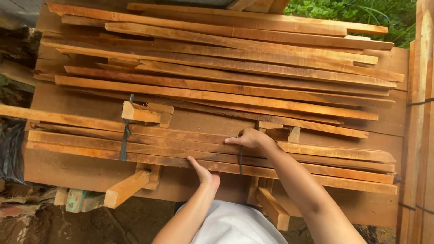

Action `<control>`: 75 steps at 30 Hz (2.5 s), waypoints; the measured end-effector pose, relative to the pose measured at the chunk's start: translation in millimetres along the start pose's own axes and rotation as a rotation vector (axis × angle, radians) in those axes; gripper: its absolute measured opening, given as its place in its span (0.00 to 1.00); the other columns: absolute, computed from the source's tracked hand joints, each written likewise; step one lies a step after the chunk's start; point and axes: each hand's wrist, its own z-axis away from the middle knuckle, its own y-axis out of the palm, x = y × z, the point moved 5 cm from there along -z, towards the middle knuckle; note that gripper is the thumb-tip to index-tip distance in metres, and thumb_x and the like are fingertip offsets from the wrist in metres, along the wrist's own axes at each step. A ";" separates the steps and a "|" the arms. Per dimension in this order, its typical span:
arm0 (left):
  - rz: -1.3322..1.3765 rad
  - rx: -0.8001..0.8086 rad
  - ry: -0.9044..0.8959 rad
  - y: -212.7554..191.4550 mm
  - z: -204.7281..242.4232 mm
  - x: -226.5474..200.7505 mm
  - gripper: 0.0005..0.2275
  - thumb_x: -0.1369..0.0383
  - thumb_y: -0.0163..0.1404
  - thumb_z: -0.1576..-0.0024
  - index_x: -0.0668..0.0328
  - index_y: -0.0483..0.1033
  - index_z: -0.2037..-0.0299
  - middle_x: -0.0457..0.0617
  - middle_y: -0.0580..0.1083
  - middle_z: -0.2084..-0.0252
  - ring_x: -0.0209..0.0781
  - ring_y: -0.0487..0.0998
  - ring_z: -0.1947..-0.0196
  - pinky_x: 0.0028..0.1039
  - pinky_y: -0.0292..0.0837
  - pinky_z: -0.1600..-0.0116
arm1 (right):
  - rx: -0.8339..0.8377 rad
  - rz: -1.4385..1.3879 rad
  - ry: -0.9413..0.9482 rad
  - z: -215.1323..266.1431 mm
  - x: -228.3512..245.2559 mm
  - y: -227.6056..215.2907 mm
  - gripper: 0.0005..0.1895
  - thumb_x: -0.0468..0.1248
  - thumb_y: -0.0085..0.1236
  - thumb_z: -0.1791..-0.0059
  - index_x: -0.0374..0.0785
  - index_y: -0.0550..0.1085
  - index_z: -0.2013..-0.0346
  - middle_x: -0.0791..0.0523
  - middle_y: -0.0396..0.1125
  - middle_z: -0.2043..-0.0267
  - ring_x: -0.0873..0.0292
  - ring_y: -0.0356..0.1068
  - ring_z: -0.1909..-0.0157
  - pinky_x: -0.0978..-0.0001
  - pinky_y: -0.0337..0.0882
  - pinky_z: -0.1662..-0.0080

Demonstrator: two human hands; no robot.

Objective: Organizing and bundling thin wooden strips on a storage rack.

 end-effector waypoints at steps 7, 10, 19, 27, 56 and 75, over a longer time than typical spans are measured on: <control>-0.135 -0.047 0.004 -5.0 -9.0 -1.8 0.54 0.23 0.41 0.52 0.45 0.36 0.22 0.54 0.46 0.22 0.56 0.51 0.24 0.57 0.45 0.23 | -0.108 -0.004 -0.002 17.1 8.9 -12.4 0.52 0.84 0.44 0.65 0.48 0.81 0.50 0.51 0.74 0.45 0.49 0.69 0.35 0.56 0.69 0.38; -0.146 -0.040 0.016 -3.2 -1.0 1.3 0.55 0.23 0.43 0.53 0.47 0.36 0.22 0.56 0.46 0.23 0.58 0.51 0.24 0.58 0.46 0.24 | -0.156 -0.015 0.011 19.3 -0.3 -12.7 0.50 0.83 0.44 0.65 0.49 0.82 0.52 0.49 0.75 0.47 0.48 0.70 0.37 0.54 0.71 0.40; -0.167 0.083 0.002 0.7 21.9 -12.0 0.54 0.23 0.38 0.52 0.46 0.33 0.22 0.58 0.44 0.22 0.59 0.49 0.23 0.57 0.46 0.24 | -0.079 0.003 0.007 1.6 -6.5 5.7 0.58 0.86 0.36 0.64 0.43 0.79 0.46 0.48 0.72 0.40 0.49 0.66 0.32 0.55 0.66 0.35; -0.223 0.044 -0.018 -7.8 7.7 -12.0 0.56 0.23 0.41 0.52 0.53 0.34 0.22 0.63 0.45 0.23 0.62 0.50 0.24 0.59 0.45 0.25 | -0.087 -0.061 -0.001 -3.8 -6.9 8.4 0.56 0.85 0.40 0.65 0.43 0.81 0.50 0.48 0.73 0.42 0.48 0.67 0.33 0.55 0.68 0.37; -0.418 -0.087 0.557 -97.8 -102.2 -338.6 0.48 0.44 0.51 0.38 0.74 0.30 0.26 0.75 0.38 0.24 0.65 0.40 0.23 0.53 0.39 0.23 | -0.497 0.119 -0.815 -35.9 424.5 42.8 0.42 0.61 0.48 0.47 0.34 0.58 0.29 0.40 0.59 0.32 0.44 0.60 0.29 0.54 0.63 0.32; -0.076 -0.205 0.604 -88.3 -173.1 -324.9 0.37 0.55 0.61 0.43 0.71 0.55 0.32 0.70 0.60 0.32 0.59 0.59 0.28 0.43 0.54 0.26 | 0.091 -0.024 -0.130 -170.2 451.9 44.2 0.58 0.84 0.45 0.64 0.43 0.73 0.37 0.51 0.66 0.33 0.52 0.61 0.29 0.58 0.60 0.29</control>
